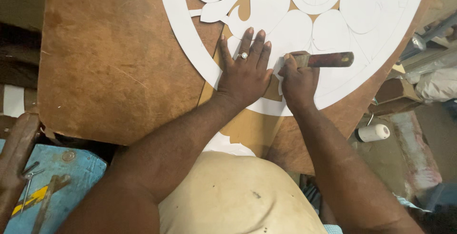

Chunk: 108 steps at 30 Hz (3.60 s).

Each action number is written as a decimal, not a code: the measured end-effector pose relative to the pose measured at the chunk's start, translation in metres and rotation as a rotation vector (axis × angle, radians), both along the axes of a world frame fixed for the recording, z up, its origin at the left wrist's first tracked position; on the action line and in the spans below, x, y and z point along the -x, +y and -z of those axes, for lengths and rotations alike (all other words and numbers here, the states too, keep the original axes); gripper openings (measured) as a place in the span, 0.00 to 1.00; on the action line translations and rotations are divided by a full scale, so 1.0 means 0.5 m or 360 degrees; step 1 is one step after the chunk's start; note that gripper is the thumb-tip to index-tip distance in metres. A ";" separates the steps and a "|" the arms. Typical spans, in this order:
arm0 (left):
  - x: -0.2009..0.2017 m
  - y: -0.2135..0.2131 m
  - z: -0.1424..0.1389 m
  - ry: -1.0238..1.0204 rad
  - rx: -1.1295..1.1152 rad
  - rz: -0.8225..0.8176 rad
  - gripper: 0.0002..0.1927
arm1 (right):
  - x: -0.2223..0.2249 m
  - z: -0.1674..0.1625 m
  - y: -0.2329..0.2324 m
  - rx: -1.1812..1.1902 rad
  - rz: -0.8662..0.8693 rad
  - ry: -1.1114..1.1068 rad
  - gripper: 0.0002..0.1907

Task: The person cuts a large circular white paper stencil with a floral pattern using a knife, holding the paper steady with one hand while cutting along drawn lines. They rotate and reposition the paper on the wooden board as they work around the design, with cut scraps accumulating below.

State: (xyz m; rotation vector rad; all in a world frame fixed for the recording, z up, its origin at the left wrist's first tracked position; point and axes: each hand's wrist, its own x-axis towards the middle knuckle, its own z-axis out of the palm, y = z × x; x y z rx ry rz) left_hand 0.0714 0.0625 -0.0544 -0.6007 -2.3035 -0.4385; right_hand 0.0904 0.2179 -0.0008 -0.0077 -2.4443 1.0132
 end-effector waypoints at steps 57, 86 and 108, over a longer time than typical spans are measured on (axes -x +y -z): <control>0.089 -0.069 -0.071 -0.0109 0.0281 0.0116 0.33 | 0.041 -0.018 -0.007 0.0409 -0.0098 -0.0103 0.15; 0.071 -0.079 -0.097 -0.0205 0.0325 0.0131 0.33 | 0.029 -0.068 -0.004 -0.0145 -0.0313 -0.0172 0.09; 0.072 -0.077 -0.104 -0.0304 0.0374 0.0135 0.33 | 0.029 -0.099 0.017 -0.0554 -0.0364 -0.0266 0.08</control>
